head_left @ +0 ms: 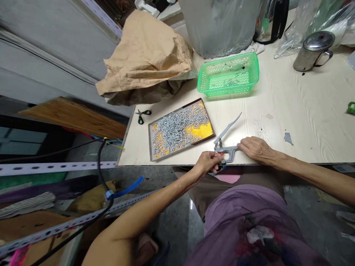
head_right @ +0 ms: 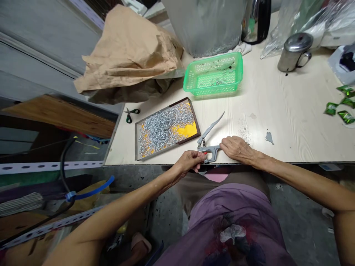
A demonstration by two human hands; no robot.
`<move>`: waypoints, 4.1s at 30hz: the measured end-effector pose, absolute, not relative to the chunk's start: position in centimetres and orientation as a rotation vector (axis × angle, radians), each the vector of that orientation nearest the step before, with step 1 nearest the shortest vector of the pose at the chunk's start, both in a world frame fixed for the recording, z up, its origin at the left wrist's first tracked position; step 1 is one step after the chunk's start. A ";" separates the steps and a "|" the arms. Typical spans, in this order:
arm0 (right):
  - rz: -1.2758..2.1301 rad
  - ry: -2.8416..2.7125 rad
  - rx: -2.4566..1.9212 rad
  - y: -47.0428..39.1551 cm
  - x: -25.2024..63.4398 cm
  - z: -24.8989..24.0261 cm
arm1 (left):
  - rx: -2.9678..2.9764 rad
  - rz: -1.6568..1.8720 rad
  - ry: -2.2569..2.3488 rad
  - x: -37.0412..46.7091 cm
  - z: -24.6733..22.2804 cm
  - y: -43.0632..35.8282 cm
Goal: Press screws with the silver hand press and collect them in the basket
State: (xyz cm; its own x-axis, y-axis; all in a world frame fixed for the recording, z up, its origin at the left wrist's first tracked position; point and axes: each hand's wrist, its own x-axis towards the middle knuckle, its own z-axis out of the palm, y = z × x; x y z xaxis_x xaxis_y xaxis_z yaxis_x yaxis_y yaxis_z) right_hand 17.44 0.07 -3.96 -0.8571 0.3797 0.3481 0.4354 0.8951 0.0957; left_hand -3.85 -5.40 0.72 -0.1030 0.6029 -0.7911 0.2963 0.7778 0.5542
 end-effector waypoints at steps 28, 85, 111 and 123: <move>0.217 -3.041 -0.836 5.6 16.1 -2.1 | 0.687 0.262 1.767 -4.1 -0.1 -5.2; 0.269 -3.040 -0.560 5.3 12.7 0.5 | 2.440 0.611 1.189 2.6 -5.6 -6.2; 0.500 -2.187 -0.983 16.4 9.9 3.0 | 2.222 0.256 2.008 -15.2 -1.5 3.5; 1.120 -2.108 -0.808 7.5 1.9 1.0 | 1.245 1.173 1.699 -12.0 0.9 -0.3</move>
